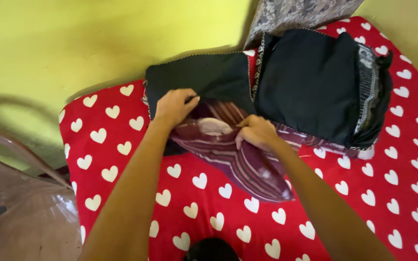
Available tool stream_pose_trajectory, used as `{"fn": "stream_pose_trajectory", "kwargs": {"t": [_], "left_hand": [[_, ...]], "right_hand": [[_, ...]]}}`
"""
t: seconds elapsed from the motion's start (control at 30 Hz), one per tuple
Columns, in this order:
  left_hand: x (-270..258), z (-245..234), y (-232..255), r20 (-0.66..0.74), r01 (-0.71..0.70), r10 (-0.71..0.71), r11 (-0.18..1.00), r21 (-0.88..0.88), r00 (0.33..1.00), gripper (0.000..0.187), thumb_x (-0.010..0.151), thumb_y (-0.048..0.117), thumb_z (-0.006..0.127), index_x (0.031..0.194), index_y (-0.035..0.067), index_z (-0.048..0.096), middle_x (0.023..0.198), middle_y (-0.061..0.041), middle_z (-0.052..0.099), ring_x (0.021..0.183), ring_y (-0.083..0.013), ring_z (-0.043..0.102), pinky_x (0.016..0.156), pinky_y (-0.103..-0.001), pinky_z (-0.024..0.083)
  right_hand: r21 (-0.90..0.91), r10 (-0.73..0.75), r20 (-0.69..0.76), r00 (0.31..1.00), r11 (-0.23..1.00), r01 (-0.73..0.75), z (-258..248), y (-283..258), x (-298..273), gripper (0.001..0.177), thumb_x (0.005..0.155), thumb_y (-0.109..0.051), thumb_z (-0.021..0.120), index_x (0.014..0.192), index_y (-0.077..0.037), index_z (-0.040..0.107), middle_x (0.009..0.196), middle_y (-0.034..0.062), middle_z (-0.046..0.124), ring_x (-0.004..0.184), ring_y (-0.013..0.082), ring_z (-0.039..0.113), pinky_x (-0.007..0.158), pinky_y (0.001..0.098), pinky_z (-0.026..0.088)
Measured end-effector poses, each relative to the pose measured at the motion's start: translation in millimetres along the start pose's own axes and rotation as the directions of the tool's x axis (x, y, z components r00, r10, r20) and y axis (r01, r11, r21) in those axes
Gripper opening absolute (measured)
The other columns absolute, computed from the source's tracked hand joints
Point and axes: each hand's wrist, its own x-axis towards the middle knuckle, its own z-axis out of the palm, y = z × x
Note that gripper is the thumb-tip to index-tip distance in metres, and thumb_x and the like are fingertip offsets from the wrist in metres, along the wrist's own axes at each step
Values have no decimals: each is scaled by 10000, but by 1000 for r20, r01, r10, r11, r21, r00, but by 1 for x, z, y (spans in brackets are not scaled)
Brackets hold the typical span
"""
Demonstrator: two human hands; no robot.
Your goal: The person smooths a red heart-patterned sheet on a bed, then gathers and folds several pieces of fabric including a striped pillowcase and black cloths on the bed.
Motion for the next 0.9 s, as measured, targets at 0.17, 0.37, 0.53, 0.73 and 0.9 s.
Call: {"fn": "stream_pose_trajectory", "kwargs": {"t": [0.17,0.37,0.53,0.73,0.9], "left_hand": [[8,-20,-10,52,38,-33,995,-93,998,300,888,436,695,1018,173,755,947,-102,754,920,-324,717,777,-438,554],[19,-6,10,-50,-105,96,964,-243,994,295,956,390,654,1104,153,750,983,-123,750,924,-329,714,794,-407,560],[24,-7,21,44,-42,55,964,-263,998,322,904,423,658,1113,201,764,950,-95,766,882,-295,734,775,-391,565],[25,-12,18,60,-20,34,975,-222,998,324,913,438,637,1120,234,779,956,-83,770,902,-305,723,787,-406,557],[26,-14,11,-32,-119,115,950,-288,993,300,934,402,636,1122,220,782,1033,-69,782,946,-301,728,801,-388,563]], "right_hand": [[-70,81,-160,984,993,-93,-5,-21,0,526,560,-410,852,1029,-172,832,1007,156,773,1014,365,711,923,430,551],[-186,3,-379,925,979,-79,29,-50,15,505,687,-548,801,1028,-175,802,1048,220,719,941,421,707,835,516,566],[-260,-118,-403,908,965,10,58,-81,41,524,794,-535,723,1147,-148,730,1101,293,653,863,457,703,751,540,577],[-277,-174,-397,901,959,63,52,-92,59,514,891,-550,668,1205,-144,680,1138,311,631,824,468,698,724,554,568],[-317,-372,-318,872,909,272,65,-89,88,485,889,-484,656,1246,-156,666,1105,262,669,843,452,704,694,562,571]]}}
